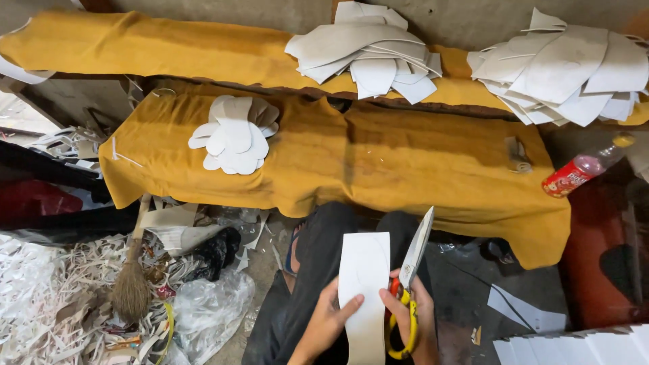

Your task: Trimming the edges of white foam insoles using scissors to achieve the final shape.

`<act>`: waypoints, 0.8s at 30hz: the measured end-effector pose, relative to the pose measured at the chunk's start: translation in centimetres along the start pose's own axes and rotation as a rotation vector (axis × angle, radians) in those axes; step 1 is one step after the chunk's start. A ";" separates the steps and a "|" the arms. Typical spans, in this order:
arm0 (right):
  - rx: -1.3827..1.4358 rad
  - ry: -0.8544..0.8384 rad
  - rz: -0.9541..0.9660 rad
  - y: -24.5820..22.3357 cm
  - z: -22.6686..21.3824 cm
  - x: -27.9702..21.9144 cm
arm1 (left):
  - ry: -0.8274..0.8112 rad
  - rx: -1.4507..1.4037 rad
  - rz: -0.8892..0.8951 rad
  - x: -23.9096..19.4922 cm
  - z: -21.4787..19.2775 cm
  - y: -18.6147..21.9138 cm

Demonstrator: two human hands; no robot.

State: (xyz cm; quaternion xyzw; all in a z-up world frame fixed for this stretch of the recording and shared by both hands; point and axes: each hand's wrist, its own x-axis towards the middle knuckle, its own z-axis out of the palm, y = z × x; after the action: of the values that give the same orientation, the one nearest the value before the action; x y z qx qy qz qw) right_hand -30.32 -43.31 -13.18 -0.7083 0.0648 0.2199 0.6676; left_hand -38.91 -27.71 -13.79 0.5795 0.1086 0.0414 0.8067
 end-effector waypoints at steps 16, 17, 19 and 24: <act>0.106 -0.443 -0.318 -0.4 -3.1 -2.7 | 0.269 0.151 0.314 -1.8 0.7 11.0; 0.118 -0.458 -0.363 -0.7 -3.0 -3.1 | 0.260 0.172 0.327 -2.1 0.8 11.3; 0.174 -0.479 -0.347 0.5 -3.3 -2.5 | 0.243 0.182 0.335 -2.4 1.0 12.2; 0.215 -0.505 -0.292 1.8 -3.2 -2.4 | 0.222 0.176 0.311 -2.2 0.9 14.2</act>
State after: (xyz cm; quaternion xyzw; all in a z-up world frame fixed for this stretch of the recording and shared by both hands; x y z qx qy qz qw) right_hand -32.39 -47.13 -13.85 -0.5586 -0.1826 0.2823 0.7582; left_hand -39.96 -24.38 0.16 0.6495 0.1091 0.2192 0.7199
